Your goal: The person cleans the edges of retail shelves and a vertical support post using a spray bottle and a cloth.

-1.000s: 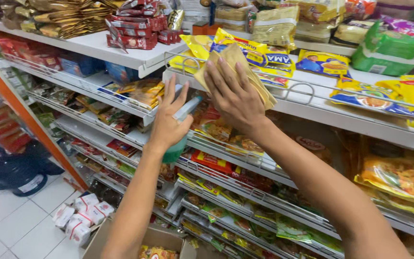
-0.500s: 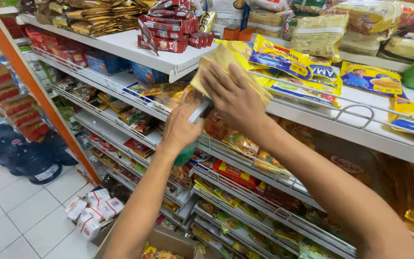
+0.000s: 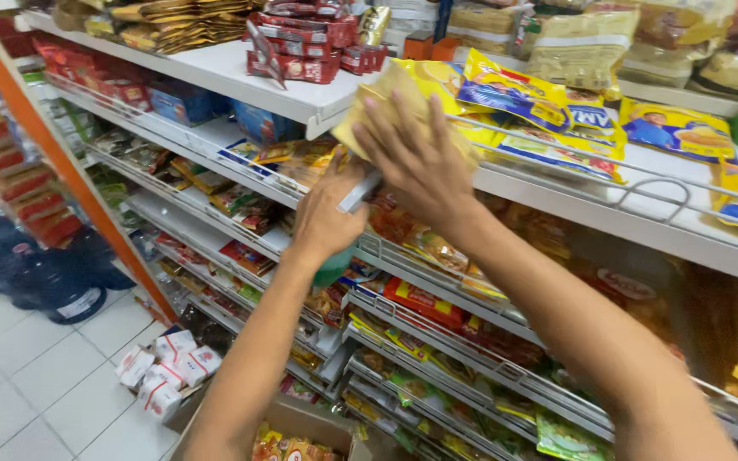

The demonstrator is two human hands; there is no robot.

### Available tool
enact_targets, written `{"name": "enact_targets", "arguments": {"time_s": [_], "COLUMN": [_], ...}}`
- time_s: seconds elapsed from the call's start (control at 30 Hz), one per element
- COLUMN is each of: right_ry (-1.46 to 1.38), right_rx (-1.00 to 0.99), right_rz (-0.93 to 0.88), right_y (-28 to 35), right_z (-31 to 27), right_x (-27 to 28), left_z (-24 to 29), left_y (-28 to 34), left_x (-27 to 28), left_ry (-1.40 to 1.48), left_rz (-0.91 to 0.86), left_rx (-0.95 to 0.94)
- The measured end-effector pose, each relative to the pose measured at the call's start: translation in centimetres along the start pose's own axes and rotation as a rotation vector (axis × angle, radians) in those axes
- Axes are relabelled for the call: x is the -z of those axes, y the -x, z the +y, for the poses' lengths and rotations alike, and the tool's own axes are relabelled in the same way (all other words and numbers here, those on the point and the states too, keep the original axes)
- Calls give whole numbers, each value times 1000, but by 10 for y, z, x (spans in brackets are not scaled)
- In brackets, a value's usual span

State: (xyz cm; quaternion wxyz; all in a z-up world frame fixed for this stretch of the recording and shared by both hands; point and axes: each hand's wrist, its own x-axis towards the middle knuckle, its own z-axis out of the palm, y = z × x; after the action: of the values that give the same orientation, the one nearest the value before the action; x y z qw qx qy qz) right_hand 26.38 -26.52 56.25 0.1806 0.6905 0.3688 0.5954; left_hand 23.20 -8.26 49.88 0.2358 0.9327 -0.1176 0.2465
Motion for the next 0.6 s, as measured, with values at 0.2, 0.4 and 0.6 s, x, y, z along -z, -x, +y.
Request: {"name": "enact_targets", "arguments": {"time_s": [0.2,0.4,0.6], "right_ry": [-86,-2,128], "right_rx": [-38,-15,-54], "right_rz": [32,-10,-105], "right_y": [-6,32,102], "right_z": [-6,29,75], "right_x": [-18,25,91], "left_z": [11,54,111], "left_y": [19,18,15], "left_x": [7,-2,-25], "left_ry": [107,57,98], "left_rz": [410,349,276], "left_rx": [-302,-375,-625]}}
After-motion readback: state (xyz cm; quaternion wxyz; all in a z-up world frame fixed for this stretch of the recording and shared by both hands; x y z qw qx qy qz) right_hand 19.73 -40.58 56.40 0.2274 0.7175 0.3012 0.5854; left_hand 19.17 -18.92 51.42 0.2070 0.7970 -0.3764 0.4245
